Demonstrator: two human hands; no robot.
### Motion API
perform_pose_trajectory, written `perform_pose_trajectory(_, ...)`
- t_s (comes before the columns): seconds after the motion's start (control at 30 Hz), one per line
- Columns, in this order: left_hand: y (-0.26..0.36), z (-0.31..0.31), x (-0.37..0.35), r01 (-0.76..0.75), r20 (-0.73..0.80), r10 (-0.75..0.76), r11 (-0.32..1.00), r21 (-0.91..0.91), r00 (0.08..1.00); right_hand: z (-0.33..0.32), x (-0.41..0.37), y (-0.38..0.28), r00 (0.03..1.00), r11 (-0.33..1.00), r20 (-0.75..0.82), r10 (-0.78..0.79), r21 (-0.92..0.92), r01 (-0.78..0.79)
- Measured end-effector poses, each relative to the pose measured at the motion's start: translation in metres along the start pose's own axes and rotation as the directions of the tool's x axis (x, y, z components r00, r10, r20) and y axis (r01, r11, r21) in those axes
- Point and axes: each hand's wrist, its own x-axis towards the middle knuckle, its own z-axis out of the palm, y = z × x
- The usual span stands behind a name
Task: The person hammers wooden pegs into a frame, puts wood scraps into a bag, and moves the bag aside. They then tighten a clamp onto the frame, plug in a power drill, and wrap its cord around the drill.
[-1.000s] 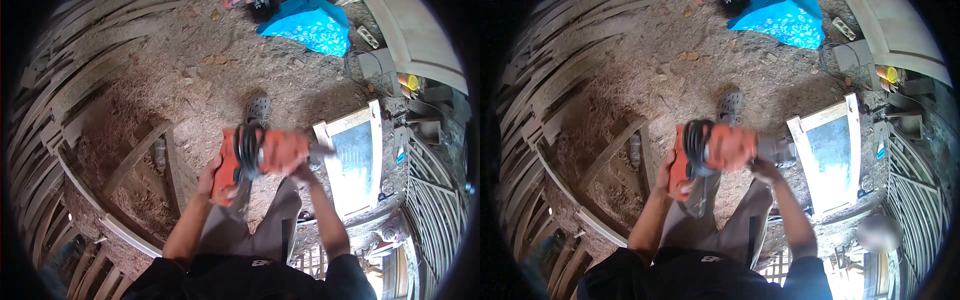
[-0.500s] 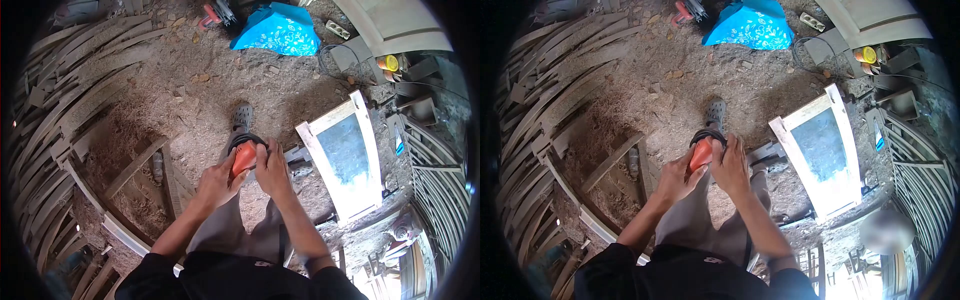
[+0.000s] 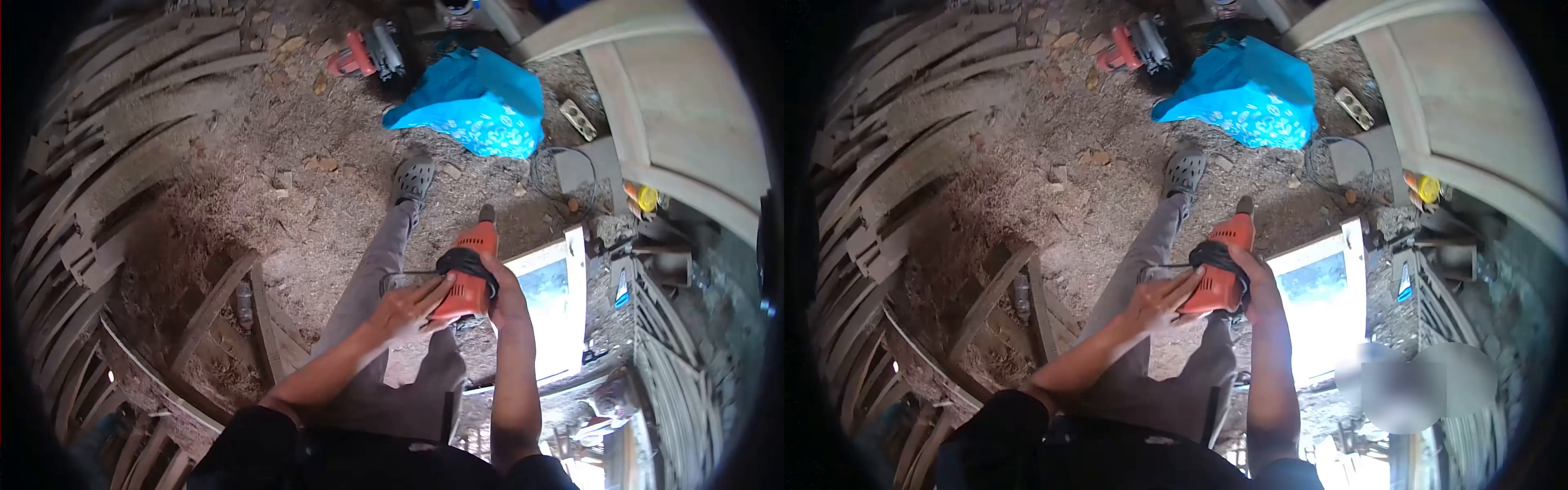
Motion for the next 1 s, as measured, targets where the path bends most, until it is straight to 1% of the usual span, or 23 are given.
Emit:
perform_pose_trajectory(0.07, -0.031, -0.019, 0.032, 0.030, -0.075, -0.034, 0.998, -0.054, 0.997, 0.026, 0.041, -0.021, 1.000, 0.994, -0.003, -0.029, -0.110, 0.028)
perform_pose_trajectory(0.13, -0.054, -0.050, 0.056, 0.306, 0.049, -0.303, 0.934, -0.182, 0.952, 0.049, 0.081, -0.037, 1.000, 0.997, 0.016, -0.015, -0.073, 0.016)
perform_pose_trajectory(0.17, -0.072, -0.066, 0.068, 0.261, -0.087, -0.283, 0.943, -0.205, 0.955, 0.066, 0.096, -0.046, 0.988, 0.963, 0.047, -0.147, -0.220, 0.154)
perform_pose_trajectory(0.2, -0.089, -0.071, 0.079, 0.272, -0.081, -0.294, 0.938, -0.214, 0.952, 0.083, 0.109, -0.055, 0.958, 0.891, 0.098, -0.270, -0.353, 0.287)
perform_pose_trajectory(0.27, -0.121, -0.073, 0.100, 0.493, -0.073, -0.690, 0.583, -0.645, 0.720, 0.121, 0.127, -0.082, 0.919, 0.667, 0.245, -0.310, -0.633, 0.394)
perform_pose_trajectory(0.3, -0.140, -0.073, 0.114, 0.500, -0.055, -0.694, 0.570, -0.652, 0.718, 0.137, 0.132, -0.088, 0.891, 0.536, 0.334, -0.306, -0.714, 0.451)
perform_pose_trajectory(0.33, -0.162, -0.072, 0.131, 0.359, 0.087, -0.658, 0.290, -0.887, 0.748, 0.160, 0.130, -0.093, 0.898, 0.535, 0.322, -0.300, -0.723, 0.438)
perform_pose_trajectory(0.37, -0.179, -0.071, 0.145, 0.195, 0.189, -0.573, -0.051, -0.979, 0.798, 0.188, 0.129, -0.098, 0.915, 0.328, 0.316, -0.251, -0.862, 0.387)
perform_pose_trajectory(0.4, -0.190, -0.071, 0.150, 0.193, 0.192, -0.568, -0.059, -0.979, 0.800, 0.205, 0.132, -0.100, 0.933, 0.099, 0.295, -0.207, -0.942, 0.320)
perform_pose_trajectory(0.43, -0.199, -0.071, 0.149, 0.215, 0.274, -0.565, -0.169, -0.962, 0.778, 0.206, 0.140, -0.096, 0.937, 0.100, 0.281, -0.206, -0.947, 0.306)
perform_pose_trajectory(0.5, -0.207, -0.079, 0.147, 0.220, 0.425, -0.520, -0.409, -0.885, 0.741, 0.199, 0.161, -0.092, 0.797, -0.025, 0.513, -0.320, -0.845, 0.534)
perform_pose_trajectory(0.53, -0.217, -0.075, 0.142, 0.223, 0.430, -0.516, -0.415, -0.882, 0.740, 0.196, 0.171, -0.095, 0.734, -0.075, 0.582, -0.350, -0.799, 0.597)
perform_pose_trajectory(0.57, -0.230, -0.066, 0.134, 0.277, 0.383, -0.539, -0.269, -0.922, 0.750, 0.189, 0.187, -0.110, 0.809, -0.008, 0.540, -0.234, -0.833, 0.554)
perform_pose_trajectory(0.6, -0.239, -0.061, 0.132, 0.325, 0.330, -0.553, -0.111, -0.939, 0.765, 0.174, 0.219, -0.129, 0.823, 0.048, 0.513, -0.246, -0.841, 0.539)
perform_pose_trajectory(0.63, -0.242, -0.059, 0.137, 0.298, 0.278, -0.541, -0.053, -0.953, 0.794, 0.160, 0.250, -0.148, 0.836, 0.105, 0.485, -0.257, -0.845, 0.524)
perform_pose_trajectory(0.67, -0.242, -0.060, 0.142, 0.300, 0.278, -0.542, -0.051, -0.953, 0.793, 0.158, 0.272, -0.172, 0.825, -0.005, 0.320, -0.466, -0.933, 0.359)
perform_pose_trajectory(0.7, -0.239, -0.063, 0.148, 0.368, 0.299, -0.572, 0.005, -0.930, 0.764, 0.155, 0.292, -0.196, 0.755, -0.026, 0.132, -0.642, -0.988, 0.151)
perform_pose_trajectory(0.73, -0.235, -0.065, 0.153, 0.435, 0.316, -0.603, 0.058, -0.899, 0.733, 0.138, 0.316, -0.205, 0.664, -0.260, 0.144, -0.734, -0.962, -0.080)
perform_pose_trajectory(0.8, -0.232, -0.062, 0.167, 0.488, 0.334, -0.607, 0.103, -0.867, 0.721, 0.081, 0.362, -0.222, 0.659, -0.394, 0.068, -0.749, -0.845, -0.360)
perform_pose_trajectory(0.9, -0.227, -0.061, 0.195, 0.621, 0.317, -0.644, 0.319, -0.716, 0.696, 0.051, 0.347, -0.244, 0.691, -0.264, -0.103, -0.715, -0.876, -0.403)
perform_pose_trajectory(0.93, -0.226, -0.067, 0.213, 0.624, 0.325, -0.643, 0.310, -0.718, 0.694, 0.050, 0.325, -0.242, 0.559, -0.104, -0.064, -0.826, -0.959, -0.264)
perform_pose_trajectory(0.97, -0.224, -0.068, 0.237, 0.715, 0.333, -0.642, 0.542, -0.441, 0.691, 0.015, 0.314, -0.232, 0.202, -0.023, -0.001, -0.979, -0.993, -0.117)
perform_pose_trajectory(1.0, -0.224, -0.069, 0.255, 0.703, 0.341, -0.641, 0.704, -0.095, 0.688, 0.001, 0.303, -0.219, 0.157, 0.032, -0.040, -0.987, -0.998, -0.051)
